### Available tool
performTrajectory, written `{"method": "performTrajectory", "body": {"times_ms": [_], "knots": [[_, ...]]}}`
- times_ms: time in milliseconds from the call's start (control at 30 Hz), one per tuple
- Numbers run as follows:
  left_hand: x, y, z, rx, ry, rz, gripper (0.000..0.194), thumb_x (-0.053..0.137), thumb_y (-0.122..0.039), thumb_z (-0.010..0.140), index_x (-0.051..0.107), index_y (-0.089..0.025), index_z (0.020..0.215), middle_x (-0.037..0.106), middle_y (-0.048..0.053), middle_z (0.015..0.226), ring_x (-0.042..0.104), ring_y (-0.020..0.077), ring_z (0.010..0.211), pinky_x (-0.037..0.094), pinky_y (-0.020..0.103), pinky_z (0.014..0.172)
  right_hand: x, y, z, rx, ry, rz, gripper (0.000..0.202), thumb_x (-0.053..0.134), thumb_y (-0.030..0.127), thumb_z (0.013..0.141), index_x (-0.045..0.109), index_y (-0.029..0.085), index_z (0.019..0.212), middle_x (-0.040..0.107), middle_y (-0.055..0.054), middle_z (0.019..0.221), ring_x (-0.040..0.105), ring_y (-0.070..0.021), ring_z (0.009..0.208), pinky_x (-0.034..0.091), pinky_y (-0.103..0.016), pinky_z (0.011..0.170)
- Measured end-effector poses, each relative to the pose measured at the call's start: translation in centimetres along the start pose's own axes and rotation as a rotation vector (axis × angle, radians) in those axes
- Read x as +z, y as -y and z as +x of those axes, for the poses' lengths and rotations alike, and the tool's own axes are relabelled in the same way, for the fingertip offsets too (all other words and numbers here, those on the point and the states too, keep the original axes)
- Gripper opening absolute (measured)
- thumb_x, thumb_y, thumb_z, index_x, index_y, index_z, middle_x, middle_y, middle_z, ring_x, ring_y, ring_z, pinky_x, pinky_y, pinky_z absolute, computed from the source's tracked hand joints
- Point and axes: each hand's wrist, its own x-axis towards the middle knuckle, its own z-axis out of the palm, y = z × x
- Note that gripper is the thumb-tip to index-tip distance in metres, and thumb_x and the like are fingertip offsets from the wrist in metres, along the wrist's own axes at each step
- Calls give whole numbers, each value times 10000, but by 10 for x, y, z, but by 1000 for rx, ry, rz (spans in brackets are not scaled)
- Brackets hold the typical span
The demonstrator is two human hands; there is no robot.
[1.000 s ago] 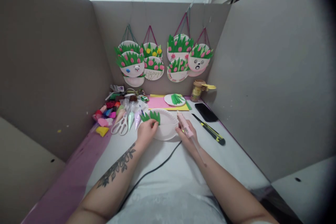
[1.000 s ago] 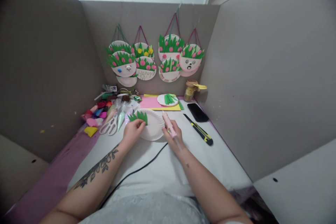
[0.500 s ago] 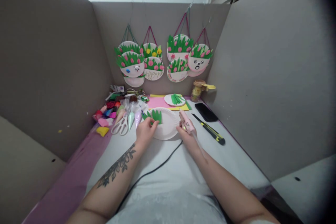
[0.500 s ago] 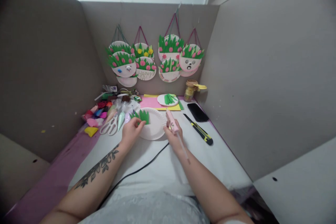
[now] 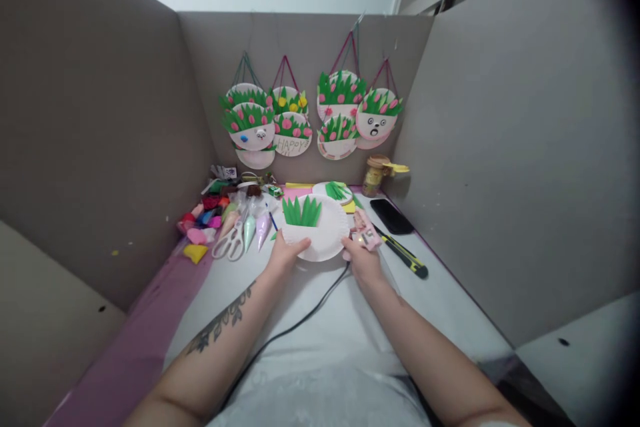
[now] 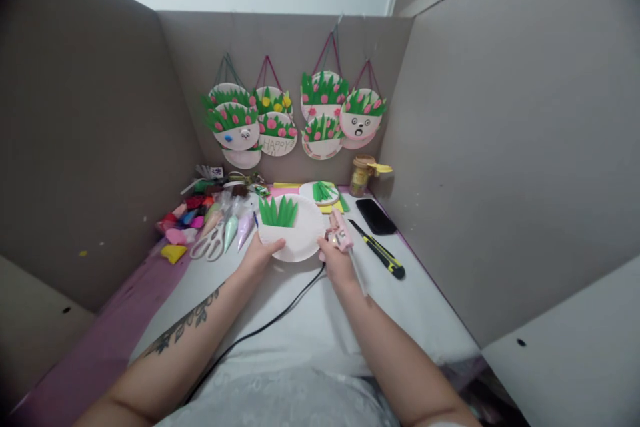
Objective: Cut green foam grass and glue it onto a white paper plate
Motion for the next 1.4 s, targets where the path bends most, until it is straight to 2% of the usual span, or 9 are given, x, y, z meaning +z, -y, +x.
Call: {"method": "performTrajectory", "body": {"times_ms": [200, 367, 467, 567, 700, 900, 1033, 1167, 1400], "knots": [[5, -4, -4, 5, -124, -5, 629, 854, -204, 518, 642, -137, 1106, 705, 133, 1153, 662, 285, 1044, 497, 414, 958, -5, -1, -7, -91, 93, -223, 416, 762, 429, 648, 679, 158, 952, 688, -30, 746, 637, -176, 646, 478, -244, 521], [2, -7, -3, -16, -118, -16, 639, 860, -178, 500, 643, -142, 1100, 705, 119, 1152, 668, 268, 1006, 504, 389, 933, -6, 0, -8, -34, 141, -233, 411, 769, 429, 637, 685, 163, 938, 640, 11, 641, 579, -142, 551, 440, -235, 483], [1, -7, -2, -45, -64, -14, 658, 878, -230, 505, 621, -144, 1105, 700, 124, 1133, 665, 259, 986, 510, 366, 889, -5, -2, -3, 5, 87, -154, 392, 786, 383, 597, 682, 180, 917, 648, 21, 663, 580, -132, 543, 440, -228, 477], [-1, -6, -1, -116, -126, 26, 696, 865, -335, 564, 566, -163, 1168, 687, 118, 1098, 665, 234, 913, 513, 324, 758, -2, -3, 3, 58, 3, -38, 388, 798, 313, 547, 671, 191, 893, 664, 23, 702, 584, -124, 541, 436, -220, 463], [-13, -7, 6, -147, -270, 111, 559, 766, -408, 679, 566, -189, 1153, 663, 97, 1062, 644, 197, 887, 446, 261, 652, 0, 2, 8, 109, -31, 52, 401, 803, 245, 483, 654, 189, 851, 660, 24, 701, 598, -136, 563, 446, -225, 465], [-49, -11, 39, -26, -421, 299, 333, 654, -325, 715, 592, -186, 1011, 656, 51, 901, 620, 183, 819, 435, 282, 679, -6, 20, 19, 109, -33, 66, 352, 746, 179, 420, 608, 188, 743, 617, 47, 635, 584, -136, 563, 485, -246, 517], [-64, -11, 50, 66, -281, 702, 118, 598, -214, 715, 616, -172, 824, 654, 74, 821, 636, 226, 822, 450, 326, 751, -12, 24, 24, 208, 29, -53, 290, 692, 154, 405, 585, 180, 673, 563, 57, 542, 528, -125, 496, 422, -233, 458], [-61, -8, 43, 150, -142, 1109, 75, 587, -169, 731, 641, -192, 777, 668, 131, 928, 625, 293, 1009, 424, 349, 824, -12, 24, 23, 230, 62, -94, 279, 663, 161, 417, 583, 182, 684, 564, 56, 551, 520, -121, 494, 401, -226, 450], [-56, 1, 46, 85, -273, 899, 144, 647, -130, 661, 570, -225, 584, 639, 88, 714, 621, 302, 993, 417, 306, 780, -11, 25, 24, 232, 7, -88, 288, 662, 174, 417, 589, 188, 695, 568, 50, 568, 537, -135, 523, 423, -237, 457]]}}
